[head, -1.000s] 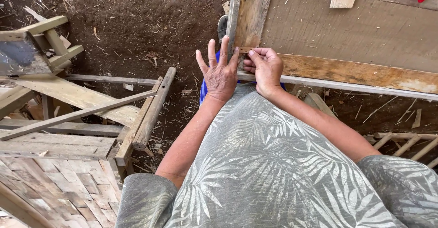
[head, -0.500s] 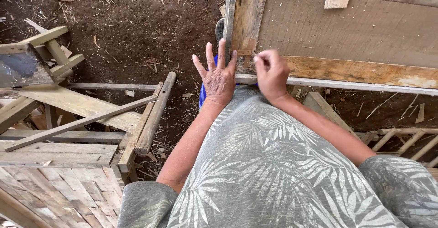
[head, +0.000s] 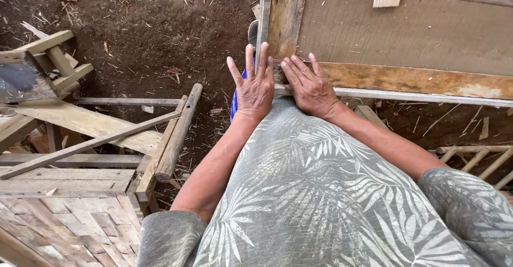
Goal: Cutting thin wood strips from a roll and scraps and applying them to a wooden frame
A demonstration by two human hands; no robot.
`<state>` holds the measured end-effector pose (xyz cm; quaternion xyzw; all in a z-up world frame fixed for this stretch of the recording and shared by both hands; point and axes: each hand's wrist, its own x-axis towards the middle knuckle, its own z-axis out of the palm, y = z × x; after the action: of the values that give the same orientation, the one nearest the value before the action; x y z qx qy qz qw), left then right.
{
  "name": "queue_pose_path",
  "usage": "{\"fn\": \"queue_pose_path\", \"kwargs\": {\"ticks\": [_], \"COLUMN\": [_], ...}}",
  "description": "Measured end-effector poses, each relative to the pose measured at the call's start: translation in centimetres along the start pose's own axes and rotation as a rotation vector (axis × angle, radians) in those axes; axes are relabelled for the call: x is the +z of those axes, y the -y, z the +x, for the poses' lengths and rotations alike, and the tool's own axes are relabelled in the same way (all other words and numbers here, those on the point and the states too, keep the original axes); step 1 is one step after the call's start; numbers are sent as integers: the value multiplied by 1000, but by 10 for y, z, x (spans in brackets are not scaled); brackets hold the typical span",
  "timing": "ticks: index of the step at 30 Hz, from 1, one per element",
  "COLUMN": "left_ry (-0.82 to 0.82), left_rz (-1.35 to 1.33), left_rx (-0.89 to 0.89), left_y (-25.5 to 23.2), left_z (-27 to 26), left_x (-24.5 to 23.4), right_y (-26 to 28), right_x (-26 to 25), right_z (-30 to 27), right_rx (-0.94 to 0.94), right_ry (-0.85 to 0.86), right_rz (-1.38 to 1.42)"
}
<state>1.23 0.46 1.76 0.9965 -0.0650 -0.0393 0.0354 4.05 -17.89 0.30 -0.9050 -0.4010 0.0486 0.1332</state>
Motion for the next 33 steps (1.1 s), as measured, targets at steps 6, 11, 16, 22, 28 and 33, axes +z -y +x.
{"fn": "queue_pose_path", "kwargs": {"ticks": [6, 11, 16, 22, 28, 33], "left_ry": [63, 27, 84, 130, 108, 198], "left_rz": [13, 39, -8, 7, 23, -43], "left_rx": [35, 79, 51, 38, 87, 82], "left_y": [2, 5, 1, 4, -2, 6], "left_z": [1, 3, -4, -1, -4, 1], "left_x": [-2, -8, 8, -6, 0, 3], "right_y": [8, -4, 4, -13, -16, -21], "right_x": [9, 9, 14, 10, 13, 12], "right_z": [13, 5, 4, -2, -6, -8], "right_rx": [-31, -32, -34, 17, 118, 156], "right_ry": [-36, -52, -51, -75, -94, -64], "right_rz": [7, -20, -29, 153, 369, 503]}}
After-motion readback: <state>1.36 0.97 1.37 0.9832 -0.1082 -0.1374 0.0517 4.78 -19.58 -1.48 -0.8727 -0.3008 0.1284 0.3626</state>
